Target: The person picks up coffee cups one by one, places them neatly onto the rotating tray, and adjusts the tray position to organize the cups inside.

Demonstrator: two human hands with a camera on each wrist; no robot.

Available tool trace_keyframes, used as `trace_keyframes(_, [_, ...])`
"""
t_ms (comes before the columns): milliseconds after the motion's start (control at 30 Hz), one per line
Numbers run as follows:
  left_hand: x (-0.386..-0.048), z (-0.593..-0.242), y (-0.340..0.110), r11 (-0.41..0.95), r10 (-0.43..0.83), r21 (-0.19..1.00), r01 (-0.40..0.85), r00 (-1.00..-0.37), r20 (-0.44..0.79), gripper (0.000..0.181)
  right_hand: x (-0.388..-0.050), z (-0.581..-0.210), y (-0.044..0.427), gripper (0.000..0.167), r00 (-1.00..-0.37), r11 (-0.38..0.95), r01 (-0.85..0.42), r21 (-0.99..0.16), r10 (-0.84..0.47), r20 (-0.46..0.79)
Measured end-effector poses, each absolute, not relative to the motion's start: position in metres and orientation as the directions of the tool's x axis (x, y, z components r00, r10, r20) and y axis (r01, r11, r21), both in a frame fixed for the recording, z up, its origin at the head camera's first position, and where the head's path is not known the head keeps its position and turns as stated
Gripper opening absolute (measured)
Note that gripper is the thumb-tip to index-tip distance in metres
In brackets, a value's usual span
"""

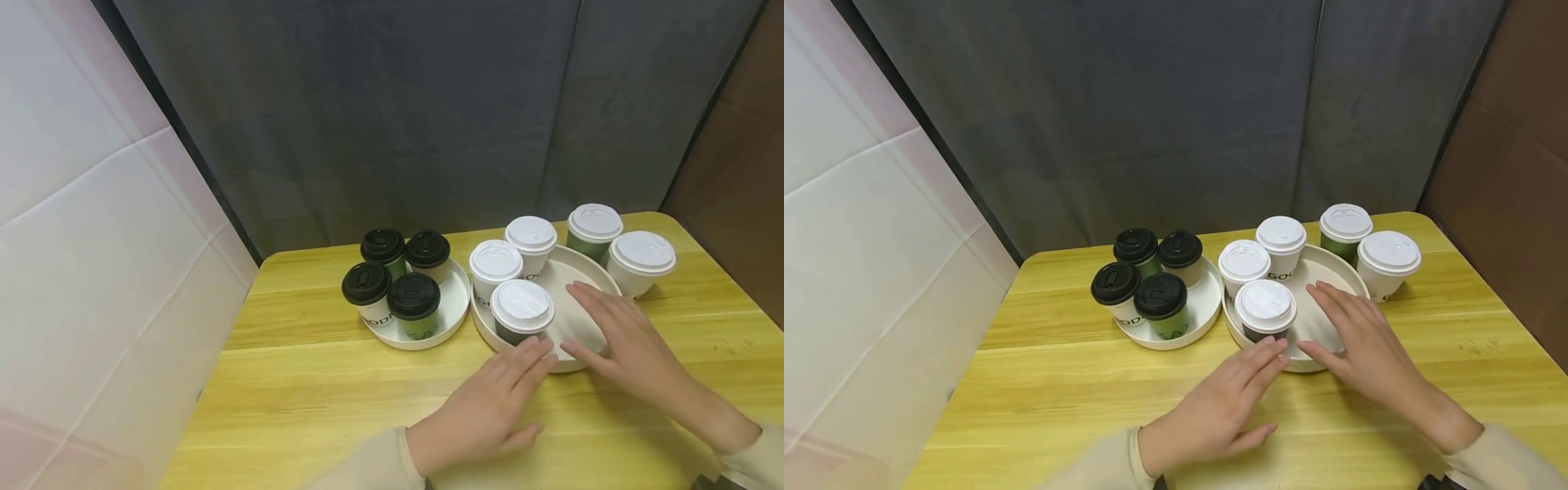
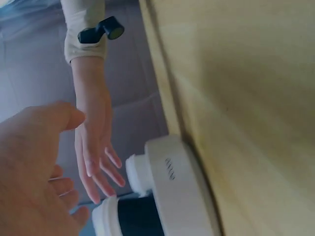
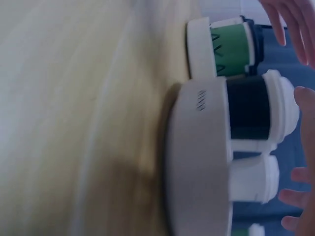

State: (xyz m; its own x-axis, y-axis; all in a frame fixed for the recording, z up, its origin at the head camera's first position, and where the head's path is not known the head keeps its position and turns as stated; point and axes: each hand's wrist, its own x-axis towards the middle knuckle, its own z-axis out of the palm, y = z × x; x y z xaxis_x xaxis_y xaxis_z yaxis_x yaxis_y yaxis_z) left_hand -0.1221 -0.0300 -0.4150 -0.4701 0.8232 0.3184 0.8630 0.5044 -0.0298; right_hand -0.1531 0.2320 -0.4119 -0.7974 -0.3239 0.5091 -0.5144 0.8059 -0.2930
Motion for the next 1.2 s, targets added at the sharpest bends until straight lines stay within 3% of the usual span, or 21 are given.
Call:
trace_keyframes(133, [-0.121, -0.425, -0.021, 0.483, 0.860, -0.095, 0.870, -0.451, 0.240, 0.094, -0.151, -0.427, 0.241, 0.085, -0.784, 0.807, -0.534, -0.252, -0.362, 0.505])
trace_keyframes(333, [-0.122, -0.439, -0.014, 0.506, 0.857, -0.137, 0.851, -0.479, 0.189, 0.092, -0.149, -0.447, 0.253, 0.079, -0.753, 0.808, -0.569, -0.155, -0.436, 0.493])
trace_keyframes(567, [-0.121, -0.447, -0.009, 0.526, 0.850, -0.157, 0.836, -0.508, 0.141, 0.095, -0.147, -0.457, 0.260, 0.077, -0.775, 0.822, -0.550, -0.149, -0.437, 0.456])
trace_keyframes(1200, [-0.122, -0.453, -0.005, 0.554, 0.832, -0.184, 0.812, -0.530, 0.167, 0.095, -0.147, -0.459, 0.264, 0.076, -0.779, 0.830, -0.540, -0.140, -0.430, 0.456])
